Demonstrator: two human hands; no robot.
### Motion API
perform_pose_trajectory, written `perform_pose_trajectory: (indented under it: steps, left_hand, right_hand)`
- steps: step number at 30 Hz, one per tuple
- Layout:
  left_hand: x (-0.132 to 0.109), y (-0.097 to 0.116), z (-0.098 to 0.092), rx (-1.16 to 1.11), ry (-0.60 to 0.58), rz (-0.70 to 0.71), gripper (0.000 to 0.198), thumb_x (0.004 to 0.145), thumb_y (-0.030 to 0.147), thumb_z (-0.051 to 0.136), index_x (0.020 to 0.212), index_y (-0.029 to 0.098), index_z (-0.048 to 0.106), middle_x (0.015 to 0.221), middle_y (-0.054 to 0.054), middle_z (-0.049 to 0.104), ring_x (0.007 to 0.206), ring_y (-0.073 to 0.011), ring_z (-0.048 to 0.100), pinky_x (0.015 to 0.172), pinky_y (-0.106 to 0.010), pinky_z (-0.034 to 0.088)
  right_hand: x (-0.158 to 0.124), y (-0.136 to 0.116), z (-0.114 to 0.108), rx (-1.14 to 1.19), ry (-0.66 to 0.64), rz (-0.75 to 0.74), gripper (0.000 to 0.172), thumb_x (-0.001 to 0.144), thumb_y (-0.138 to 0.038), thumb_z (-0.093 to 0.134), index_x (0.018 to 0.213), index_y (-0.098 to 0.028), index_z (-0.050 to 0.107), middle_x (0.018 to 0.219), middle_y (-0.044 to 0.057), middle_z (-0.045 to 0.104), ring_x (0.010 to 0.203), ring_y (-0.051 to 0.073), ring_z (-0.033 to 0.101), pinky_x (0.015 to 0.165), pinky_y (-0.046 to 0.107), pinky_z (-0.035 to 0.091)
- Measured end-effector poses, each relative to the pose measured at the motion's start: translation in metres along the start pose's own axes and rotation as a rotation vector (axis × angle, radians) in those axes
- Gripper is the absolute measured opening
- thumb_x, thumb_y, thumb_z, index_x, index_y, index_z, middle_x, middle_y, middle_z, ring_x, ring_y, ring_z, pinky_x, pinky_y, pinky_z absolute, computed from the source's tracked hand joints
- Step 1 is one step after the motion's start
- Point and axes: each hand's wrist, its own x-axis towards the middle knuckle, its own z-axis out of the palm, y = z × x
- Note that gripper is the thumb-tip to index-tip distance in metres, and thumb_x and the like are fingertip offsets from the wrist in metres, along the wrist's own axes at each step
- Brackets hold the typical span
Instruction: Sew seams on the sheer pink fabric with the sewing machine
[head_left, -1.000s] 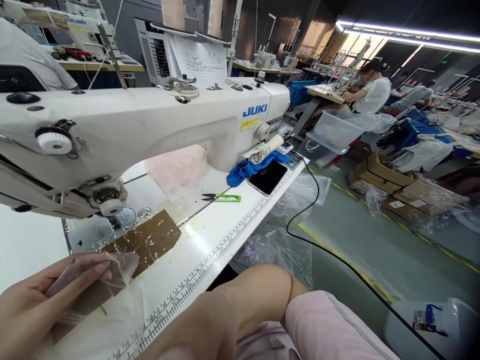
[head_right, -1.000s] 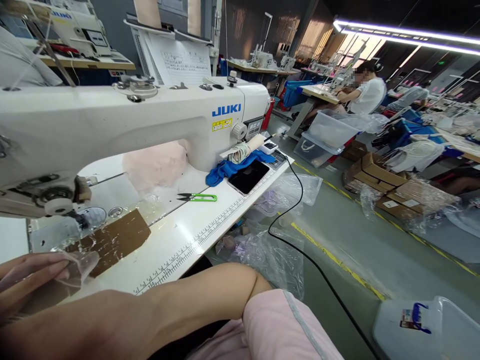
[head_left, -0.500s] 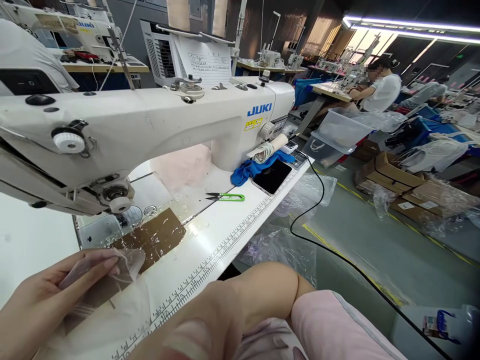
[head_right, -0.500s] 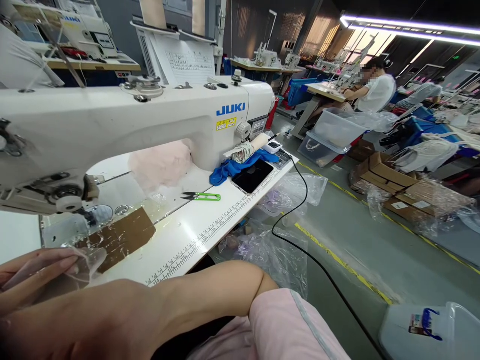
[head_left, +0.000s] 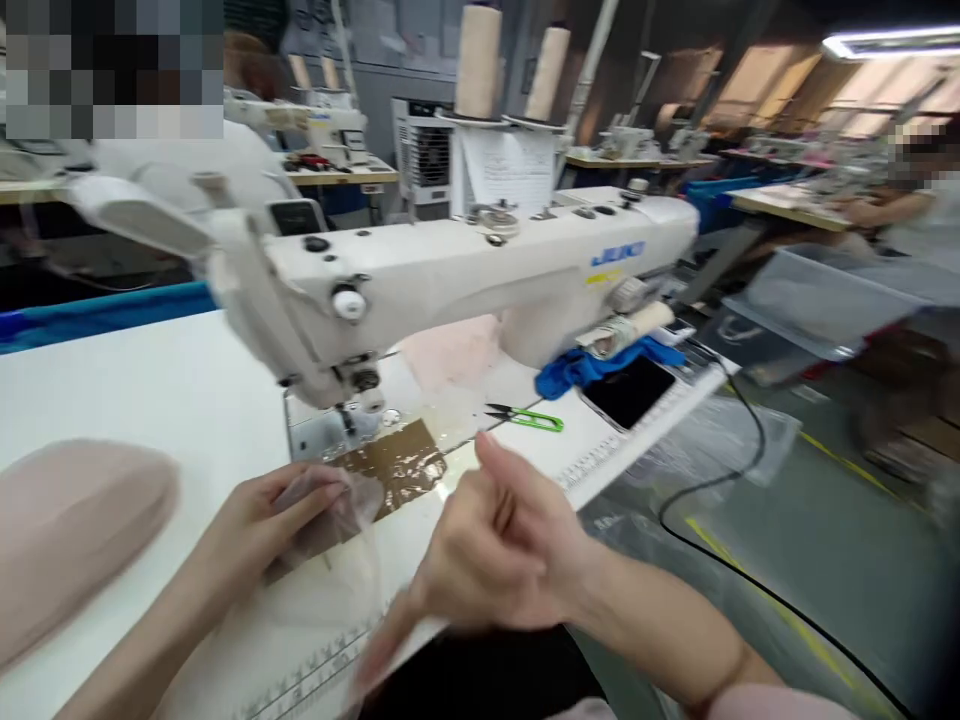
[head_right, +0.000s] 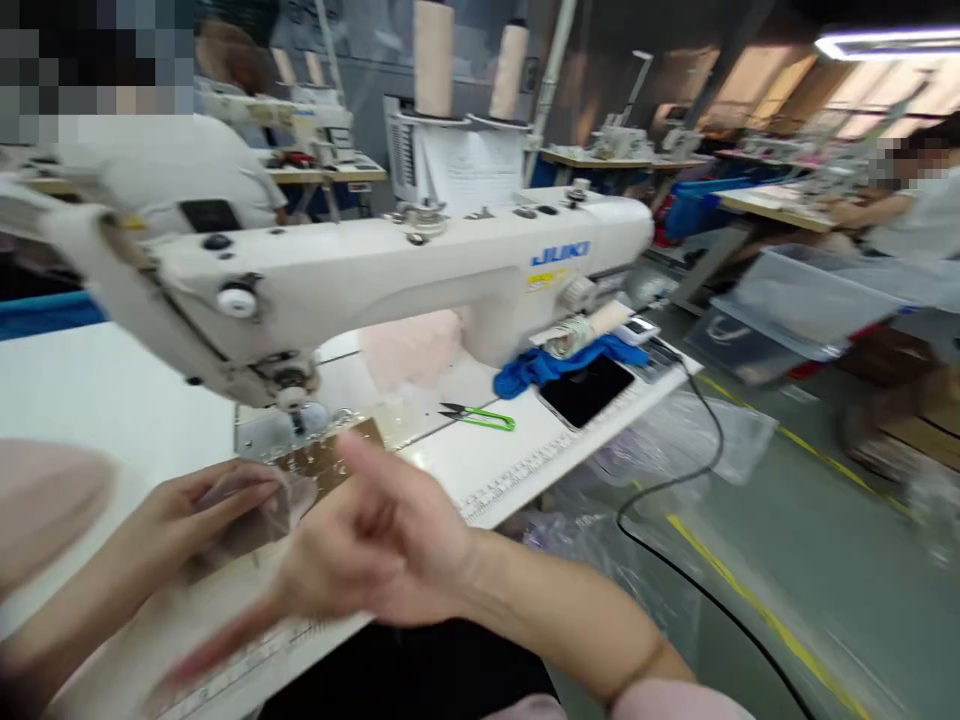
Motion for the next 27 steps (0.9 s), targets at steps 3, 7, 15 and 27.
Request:
perform_pose_trajectory:
  steps: [3, 7, 15, 27]
  left_hand:
    - [0.002, 0.005, -0.005, 0.014, -0.082, 0.017, 0.039, 0.071, 0.056, 0.066, 0.086, 0.021, 0.072, 0.076, -0.004, 0.069, 0.072, -0.0198, 0.064, 0.064, -0.027, 0.051]
    - [0.0, 0.005, -0.008, -0.005, -0.106, -0.011, 0.038, 0.074, 0.054, 0.063, 0.089, 0.02, 0.07, 0.082, -0.005, 0.069, 0.074, -0.0196, 0.062, 0.065, -0.028, 0.048]
    - [0.0, 0.003, -0.006, -0.043, -0.142, -0.059, 0.036, 0.076, 0.053, 0.062, 0.092, 0.02, 0.068, 0.085, -0.003, 0.068, 0.074, -0.0175, 0.061, 0.064, -0.025, 0.044]
    - [-0.006, 0.009, -0.006, -0.103, -0.14, 0.031, 0.032, 0.082, 0.049, 0.059, 0.089, 0.02, 0.069, 0.077, -0.003, 0.066, 0.065, -0.0141, 0.058, 0.053, -0.022, 0.042]
  right_hand:
    - [0.006, 0.0, -0.027, 0.312, -0.004, -0.07, 0.072, 0.092, -0.07, 0.018, 0.039, -0.022, 0.027, 0.036, -0.007, 0.023, 0.038, 0.008, 0.022, 0.088, 0.042, 0.048]
    - [0.008, 0.006, -0.046, 0.395, 0.109, -0.001, 0.065, 0.096, -0.055, 0.036, 0.04, -0.022, 0.033, 0.037, -0.007, 0.027, 0.04, 0.008, 0.022, 0.101, 0.043, 0.039]
    - [0.009, 0.008, -0.046, 0.387, 0.125, 0.018, 0.064, 0.094, -0.056, 0.039, 0.04, -0.022, 0.03, 0.037, -0.008, 0.025, 0.04, 0.007, 0.019, 0.106, 0.043, 0.035]
    - [0.04, -0.001, -0.036, -1.037, 0.214, 0.005, 0.021, 0.083, -0.041, 0.064, 0.085, -0.02, 0.063, 0.073, 0.0, 0.059, 0.066, 0.013, 0.051, 0.057, 0.026, 0.037]
